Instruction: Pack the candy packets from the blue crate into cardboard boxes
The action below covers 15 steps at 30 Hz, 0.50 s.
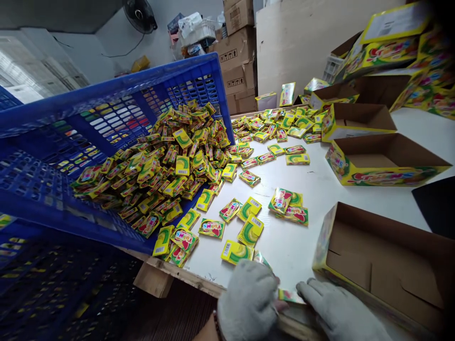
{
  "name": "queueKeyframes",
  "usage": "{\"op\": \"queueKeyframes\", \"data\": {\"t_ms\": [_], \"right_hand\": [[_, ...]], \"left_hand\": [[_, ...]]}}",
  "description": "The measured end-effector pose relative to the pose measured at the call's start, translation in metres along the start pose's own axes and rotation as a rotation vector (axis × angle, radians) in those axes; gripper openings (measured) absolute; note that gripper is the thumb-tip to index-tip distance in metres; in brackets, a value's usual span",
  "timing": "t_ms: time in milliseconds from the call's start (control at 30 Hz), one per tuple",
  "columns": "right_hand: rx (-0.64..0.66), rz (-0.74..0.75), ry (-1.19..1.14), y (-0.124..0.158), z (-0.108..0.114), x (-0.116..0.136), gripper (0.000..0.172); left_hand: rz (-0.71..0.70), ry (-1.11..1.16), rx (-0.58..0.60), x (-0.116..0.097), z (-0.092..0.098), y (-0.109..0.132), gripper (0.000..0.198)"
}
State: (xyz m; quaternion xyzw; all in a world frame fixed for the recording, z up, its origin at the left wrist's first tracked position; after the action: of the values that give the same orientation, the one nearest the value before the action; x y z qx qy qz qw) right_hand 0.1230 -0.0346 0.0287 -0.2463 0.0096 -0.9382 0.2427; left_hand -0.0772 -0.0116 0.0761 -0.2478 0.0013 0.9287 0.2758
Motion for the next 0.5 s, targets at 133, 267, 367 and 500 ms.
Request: {"op": "queueKeyframes", "data": {"t_ms": [133,267,367,500], "right_hand": [[0.024,-0.095,-0.106,0.007,0.000,-0.006,0.035],[0.074,-0.369,-0.336,-0.005,0.018,0.009,0.034],[-0.014,-0.460,-0.682,-0.021,0.023,0.022,0.049],[-0.113,-0.346,-1.067,-0.030,0.016,0.027,0.053]], "left_hand": [[0.217,0.001,0.027,0.068,0.026,0.004,0.058],[0.456,0.314,0.012,0.100,0.022,0.007,0.056],[0.485,0.722,0.001,0.069,0.004,0.006,0.052],[0.273,0.733,0.067,0.015,-0.008,0.001,0.030]]}}
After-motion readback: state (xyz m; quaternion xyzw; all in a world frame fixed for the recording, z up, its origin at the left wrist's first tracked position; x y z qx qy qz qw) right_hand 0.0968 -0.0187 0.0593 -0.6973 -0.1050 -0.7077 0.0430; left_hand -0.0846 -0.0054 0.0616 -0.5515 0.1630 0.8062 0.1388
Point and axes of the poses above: each hand's wrist, its own y-axis away from the middle knuckle, its own z-axis out of the back of the hand, x = y × z, the point moved 3 cm from there along -y, towards the middle knuckle, and after that the axes turned 6 degrees about z, right-handed, at the moved point
